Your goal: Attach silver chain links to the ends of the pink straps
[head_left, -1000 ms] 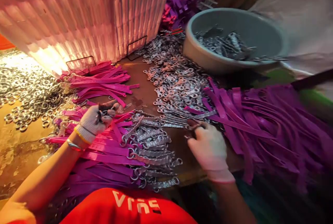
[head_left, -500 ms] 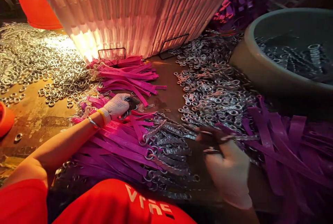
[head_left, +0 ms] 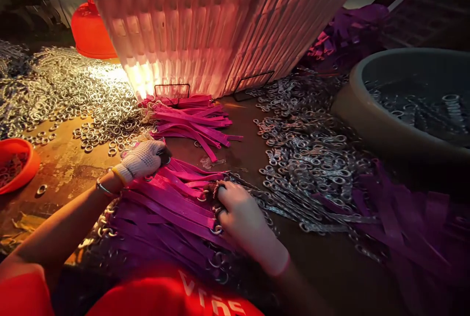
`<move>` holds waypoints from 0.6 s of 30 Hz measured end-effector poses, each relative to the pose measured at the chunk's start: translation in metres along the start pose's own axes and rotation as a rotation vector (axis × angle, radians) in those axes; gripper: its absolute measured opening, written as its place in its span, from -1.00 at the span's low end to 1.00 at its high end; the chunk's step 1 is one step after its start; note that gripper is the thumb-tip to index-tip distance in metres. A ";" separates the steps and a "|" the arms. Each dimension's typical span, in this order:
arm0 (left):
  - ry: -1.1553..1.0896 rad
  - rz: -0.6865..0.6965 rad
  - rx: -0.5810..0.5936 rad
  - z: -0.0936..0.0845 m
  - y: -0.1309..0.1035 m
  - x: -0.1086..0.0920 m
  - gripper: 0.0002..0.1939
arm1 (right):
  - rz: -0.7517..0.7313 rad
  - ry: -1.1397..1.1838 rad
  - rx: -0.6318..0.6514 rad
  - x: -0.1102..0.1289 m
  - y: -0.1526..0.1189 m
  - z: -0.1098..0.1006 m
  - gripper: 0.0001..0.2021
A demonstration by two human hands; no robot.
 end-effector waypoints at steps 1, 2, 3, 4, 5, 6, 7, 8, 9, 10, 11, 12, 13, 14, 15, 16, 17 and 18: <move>-0.083 0.001 0.020 0.006 -0.003 -0.003 -0.89 | 0.000 0.040 -0.015 0.000 -0.001 0.000 -0.69; -0.205 -0.014 0.062 0.016 -0.006 -0.005 -0.87 | -0.007 0.088 -0.040 0.000 -0.003 -0.001 -0.66; -0.347 -0.045 0.125 0.029 -0.007 -0.006 -0.84 | -0.020 0.140 -0.076 0.000 -0.005 -0.004 -0.63; -0.482 -0.078 0.192 0.043 -0.009 -0.007 -0.80 | -0.036 0.194 -0.124 0.000 -0.007 -0.008 -0.59; -0.592 -0.109 0.256 0.057 -0.010 -0.008 -0.76 | -0.043 0.243 -0.174 0.000 -0.010 -0.013 -0.54; -0.668 -0.137 0.314 0.070 -0.011 -0.009 -0.73 | -0.035 0.284 -0.221 -0.001 -0.014 -0.019 -0.50; -0.712 -0.165 0.364 0.082 -0.012 -0.009 -0.70 | -0.010 0.313 -0.263 -0.002 -0.017 -0.025 -0.47; -0.731 -0.189 0.402 0.093 -0.013 -0.009 -0.68 | 0.029 0.331 -0.303 -0.004 -0.020 -0.031 -0.46; -0.737 -0.210 0.429 0.101 -0.014 -0.008 -0.66 | 0.077 0.342 -0.333 -0.005 -0.022 -0.037 -0.47; -0.736 -0.234 0.452 0.108 -0.015 -0.007 -0.65 | 0.126 0.348 -0.352 -0.005 -0.022 -0.043 -0.51; -0.735 -0.255 0.471 0.115 -0.016 -0.006 -0.66 | 0.171 0.356 -0.357 -0.005 -0.022 -0.046 -0.58; -0.736 -0.267 0.481 0.119 -0.016 -0.006 -0.67 | 0.204 0.374 -0.353 -0.004 -0.020 -0.049 -0.65; -0.738 -0.271 0.483 0.123 -0.016 -0.006 -0.70 | 0.224 0.406 -0.337 -0.002 -0.017 -0.050 -0.71; -0.740 -0.266 0.483 0.126 -0.017 -0.006 -0.72 | 0.229 0.447 -0.316 0.000 -0.013 -0.050 -0.74; -0.747 -0.257 0.479 0.128 -0.017 -0.007 -0.73 | 0.225 0.488 -0.296 0.003 -0.009 -0.048 -0.75; -0.754 -0.245 0.470 0.129 -0.017 -0.008 -0.74 | 0.216 0.520 -0.287 0.005 -0.004 -0.047 -0.75; -0.769 -0.233 0.461 0.129 -0.017 -0.009 -0.74 | 0.207 0.540 -0.285 0.006 0.000 -0.046 -0.74; -0.788 -0.219 0.455 0.129 -0.017 -0.011 -0.74 | 0.202 0.546 -0.291 0.007 0.004 -0.046 -0.72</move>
Point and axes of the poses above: each hand's wrist, its own y-axis towards the middle knuckle, its own z-axis out of the palm, x = y × z, the point moved 6 cm from there along y, towards the middle knuckle, and after that the axes turned 1 degree about -y, right-handed, at the moved point
